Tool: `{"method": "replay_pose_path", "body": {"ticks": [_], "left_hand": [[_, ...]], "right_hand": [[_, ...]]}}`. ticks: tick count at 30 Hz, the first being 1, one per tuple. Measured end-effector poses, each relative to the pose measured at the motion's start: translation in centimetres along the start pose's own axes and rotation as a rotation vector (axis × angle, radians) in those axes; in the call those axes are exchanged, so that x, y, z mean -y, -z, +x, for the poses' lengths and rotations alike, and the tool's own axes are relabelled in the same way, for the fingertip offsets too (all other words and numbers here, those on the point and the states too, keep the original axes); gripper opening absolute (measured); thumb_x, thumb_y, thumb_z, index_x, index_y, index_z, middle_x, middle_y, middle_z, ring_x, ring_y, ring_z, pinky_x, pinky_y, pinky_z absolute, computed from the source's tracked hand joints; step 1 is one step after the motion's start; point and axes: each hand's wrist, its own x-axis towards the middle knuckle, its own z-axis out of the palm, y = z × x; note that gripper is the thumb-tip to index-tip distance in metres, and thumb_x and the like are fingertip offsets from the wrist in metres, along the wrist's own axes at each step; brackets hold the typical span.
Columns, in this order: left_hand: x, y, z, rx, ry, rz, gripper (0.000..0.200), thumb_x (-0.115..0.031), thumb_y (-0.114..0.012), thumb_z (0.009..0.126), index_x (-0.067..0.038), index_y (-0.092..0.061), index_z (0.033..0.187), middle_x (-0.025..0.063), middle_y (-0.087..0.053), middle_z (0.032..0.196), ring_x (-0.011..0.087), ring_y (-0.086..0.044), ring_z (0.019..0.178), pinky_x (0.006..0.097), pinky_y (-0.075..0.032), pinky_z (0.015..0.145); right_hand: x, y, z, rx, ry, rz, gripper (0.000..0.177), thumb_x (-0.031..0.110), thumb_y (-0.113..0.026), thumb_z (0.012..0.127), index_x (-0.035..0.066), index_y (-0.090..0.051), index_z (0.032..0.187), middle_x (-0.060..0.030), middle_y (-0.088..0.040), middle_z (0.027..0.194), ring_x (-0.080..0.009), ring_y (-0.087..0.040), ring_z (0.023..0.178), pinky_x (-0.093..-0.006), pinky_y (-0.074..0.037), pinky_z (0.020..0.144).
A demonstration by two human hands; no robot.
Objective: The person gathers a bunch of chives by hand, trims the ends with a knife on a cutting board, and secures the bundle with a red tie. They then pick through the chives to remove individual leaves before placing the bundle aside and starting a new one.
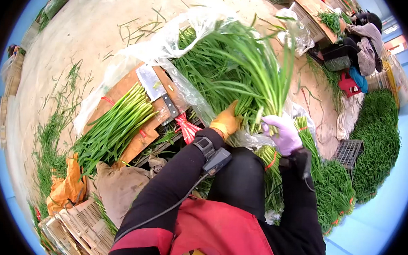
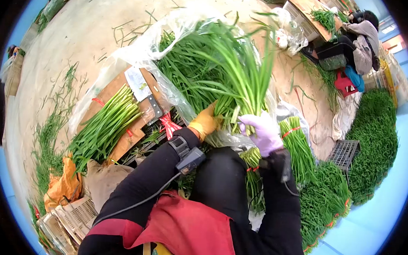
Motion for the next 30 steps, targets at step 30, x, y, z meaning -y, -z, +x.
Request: {"method": "replay_pose_path", "body": {"ticks": [30], "left_hand": [[-19.2,5.8,-19.2,0.647,-0.46,-0.41,0.088,-0.035,-0.075,0.08,-0.005,-0.029,0.149,0.0176,-0.034,0.153,0.0266,-0.035,0.139,0.0389,-0.025,0.116]], "right_hand": [[2.0,-7.6,-20.4,0.291,0.137,-0.091,0.032,-0.001,-0.058,0.076,-0.005,-0.056,0.108,-0.0123,-0.061,0.073,-0.0189,-0.056,0.049,-0.0297,-0.046,0.044]]}}
